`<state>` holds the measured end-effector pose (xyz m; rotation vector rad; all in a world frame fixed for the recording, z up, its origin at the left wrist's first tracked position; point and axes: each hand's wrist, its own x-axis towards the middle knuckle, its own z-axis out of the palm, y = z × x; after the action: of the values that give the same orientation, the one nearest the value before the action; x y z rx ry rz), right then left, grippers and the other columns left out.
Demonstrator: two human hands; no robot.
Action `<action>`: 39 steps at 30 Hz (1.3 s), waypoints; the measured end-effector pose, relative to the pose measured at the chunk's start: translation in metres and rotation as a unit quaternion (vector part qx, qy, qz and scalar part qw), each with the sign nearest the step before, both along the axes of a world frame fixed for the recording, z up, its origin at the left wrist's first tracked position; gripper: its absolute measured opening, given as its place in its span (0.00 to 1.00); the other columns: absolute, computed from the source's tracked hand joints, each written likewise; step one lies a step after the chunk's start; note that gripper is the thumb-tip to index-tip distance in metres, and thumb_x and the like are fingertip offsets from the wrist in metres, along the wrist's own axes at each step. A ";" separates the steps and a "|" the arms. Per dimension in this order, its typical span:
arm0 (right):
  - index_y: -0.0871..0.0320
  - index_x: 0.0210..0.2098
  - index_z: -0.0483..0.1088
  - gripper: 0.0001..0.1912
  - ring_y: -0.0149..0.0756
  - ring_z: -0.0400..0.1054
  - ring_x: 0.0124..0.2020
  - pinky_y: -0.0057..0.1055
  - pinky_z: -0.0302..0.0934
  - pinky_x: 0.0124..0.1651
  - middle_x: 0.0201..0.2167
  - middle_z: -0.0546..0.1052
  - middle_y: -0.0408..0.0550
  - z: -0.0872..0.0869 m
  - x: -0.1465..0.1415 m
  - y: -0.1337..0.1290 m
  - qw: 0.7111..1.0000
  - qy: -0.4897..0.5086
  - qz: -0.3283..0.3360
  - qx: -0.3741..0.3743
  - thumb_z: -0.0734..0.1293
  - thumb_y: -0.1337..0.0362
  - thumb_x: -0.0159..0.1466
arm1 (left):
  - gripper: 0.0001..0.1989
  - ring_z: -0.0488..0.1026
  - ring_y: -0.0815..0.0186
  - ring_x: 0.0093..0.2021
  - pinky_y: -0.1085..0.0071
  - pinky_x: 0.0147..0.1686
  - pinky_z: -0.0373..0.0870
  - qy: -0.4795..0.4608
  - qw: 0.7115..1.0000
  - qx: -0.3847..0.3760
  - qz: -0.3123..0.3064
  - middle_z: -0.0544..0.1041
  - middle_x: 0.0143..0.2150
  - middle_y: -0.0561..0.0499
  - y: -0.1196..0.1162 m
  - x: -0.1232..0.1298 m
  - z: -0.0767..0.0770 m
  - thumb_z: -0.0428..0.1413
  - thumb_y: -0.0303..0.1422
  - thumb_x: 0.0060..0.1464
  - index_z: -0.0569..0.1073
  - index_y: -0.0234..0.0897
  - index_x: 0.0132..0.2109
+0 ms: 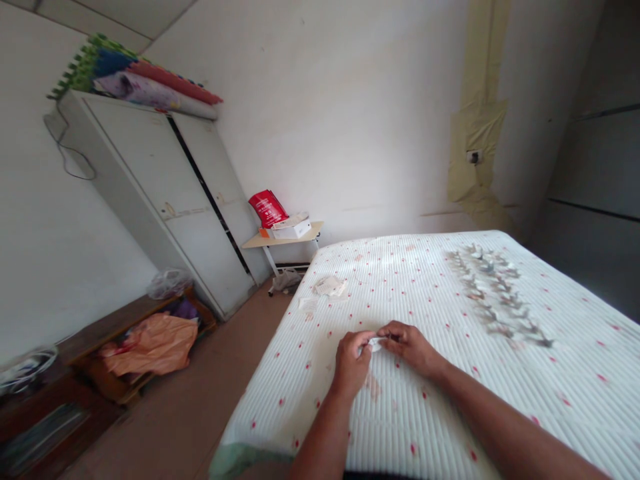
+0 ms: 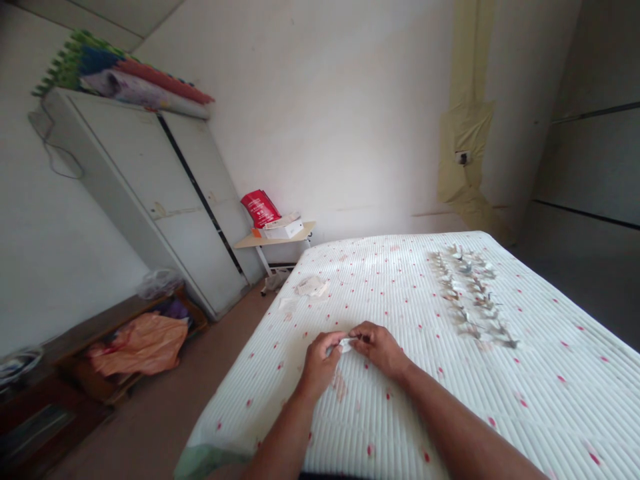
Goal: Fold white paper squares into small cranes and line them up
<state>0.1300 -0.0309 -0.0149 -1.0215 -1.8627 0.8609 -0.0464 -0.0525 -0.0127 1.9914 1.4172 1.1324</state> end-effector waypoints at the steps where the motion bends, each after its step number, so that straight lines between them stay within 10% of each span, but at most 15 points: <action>1: 0.58 0.35 0.70 0.11 0.33 0.66 0.33 0.29 0.60 0.37 0.32 0.73 0.47 0.000 0.000 0.000 1.000 0.008 -0.003 0.004 0.62 0.59 0.57 | 0.18 0.69 0.68 0.40 0.70 0.44 0.64 -0.010 1.000 -0.006 -0.002 0.74 0.37 0.51 0.000 0.000 0.000 0.49 0.25 0.47 0.72 0.41 0.46; 13: 0.60 0.34 0.68 0.10 0.25 0.55 0.18 0.23 0.49 0.22 0.17 0.63 0.37 -0.002 -0.005 0.003 0.997 0.011 -0.021 -0.076 0.60 0.66 0.53 | 0.21 0.68 0.69 0.36 0.72 0.41 0.64 0.023 0.999 -0.030 0.010 0.72 0.31 0.53 0.001 0.001 0.001 0.47 0.23 0.47 0.69 0.42 0.49; 28: 0.58 0.27 0.71 0.12 0.32 0.66 0.30 0.25 0.55 0.34 0.29 0.72 0.46 0.011 -0.010 -0.006 0.957 -0.270 -0.095 0.043 0.57 0.72 0.54 | 0.08 0.64 0.66 0.37 0.71 0.39 0.60 0.176 0.981 0.033 0.070 0.71 0.30 0.52 -0.002 0.005 0.004 0.52 0.21 0.45 0.73 0.38 0.28; 39: 0.54 0.32 0.74 0.16 0.30 0.67 0.35 0.24 0.58 0.37 0.34 0.71 0.45 0.016 -0.001 -0.009 0.970 -0.236 -0.010 0.064 0.58 0.75 0.53 | 0.12 0.65 0.66 0.40 0.69 0.41 0.58 0.171 0.984 0.009 0.050 0.72 0.34 0.53 -0.004 0.004 0.005 0.53 0.21 0.42 0.75 0.41 0.33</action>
<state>0.1287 -0.0396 0.0013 -1.2370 -2.2636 0.5006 -0.0421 -0.0565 -0.0081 2.2292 1.6955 0.8708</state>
